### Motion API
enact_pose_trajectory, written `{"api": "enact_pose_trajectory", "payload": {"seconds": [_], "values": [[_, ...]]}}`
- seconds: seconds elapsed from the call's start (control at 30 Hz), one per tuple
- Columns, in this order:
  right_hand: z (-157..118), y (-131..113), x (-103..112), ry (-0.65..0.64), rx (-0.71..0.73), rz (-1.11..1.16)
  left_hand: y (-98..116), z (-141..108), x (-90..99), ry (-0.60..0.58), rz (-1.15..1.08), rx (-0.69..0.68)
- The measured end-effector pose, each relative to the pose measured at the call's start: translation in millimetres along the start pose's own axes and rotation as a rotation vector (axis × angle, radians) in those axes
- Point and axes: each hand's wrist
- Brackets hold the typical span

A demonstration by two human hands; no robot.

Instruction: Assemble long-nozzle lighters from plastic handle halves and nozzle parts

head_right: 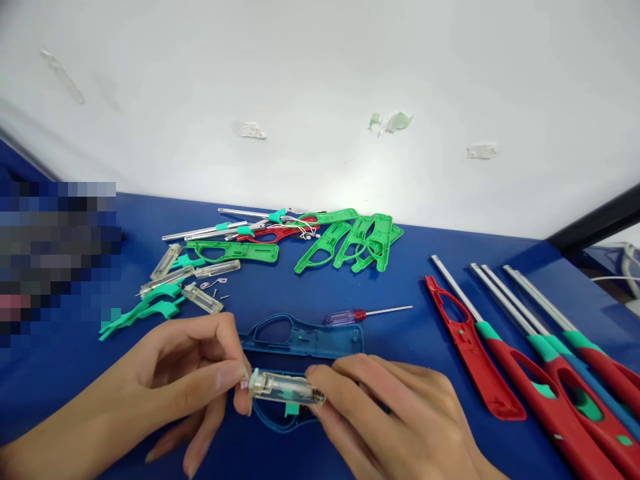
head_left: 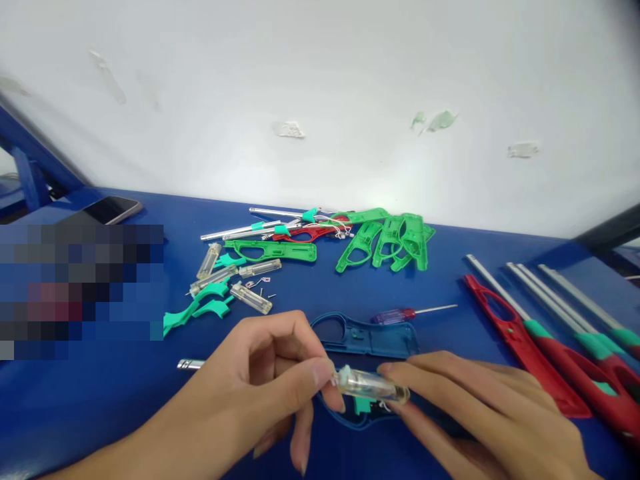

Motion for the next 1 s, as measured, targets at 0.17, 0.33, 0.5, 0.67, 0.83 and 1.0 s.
{"api": "enact_pose_trajectory", "payload": {"seconds": [0.17, 0.33, 0.5, 0.67, 0.83, 1.0], "values": [[-7.1, 4.1, 0.6, -0.025, 0.003, -0.015, -0.3, 1.0, 1.8, -0.025, -0.012, 0.004], [-36.9, 11.2, 2.7, -0.201, 0.06, -0.132, -3.7, 0.9, 1.8, -0.041, -0.02, 0.003], [-30.5, 4.6, -0.2, -0.136, 0.032, -0.107, -8.0, 0.7, 1.6, -0.053, -0.013, -0.015], [-3.9, -3.8, -4.3, -0.032, -0.022, 0.022, -7.4, 1.4, -1.2, -0.029, 0.007, -0.002], [-4.2, -3.9, -3.7, -0.023, -0.047, 0.005, -7.2, 2.5, -2.1, 0.042, 0.085, 0.025], [-25.0, 3.3, -2.6, -0.091, 0.022, -0.114, -11.6, 0.4, 1.5, 0.075, 0.135, 0.009]]}}
Point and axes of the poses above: each hand's wrist, its own z-axis towards the middle knuckle, its own x-axis out of the back of the hand, y = z × x, and after that the axes turned 4 degrees about -z, right-handed
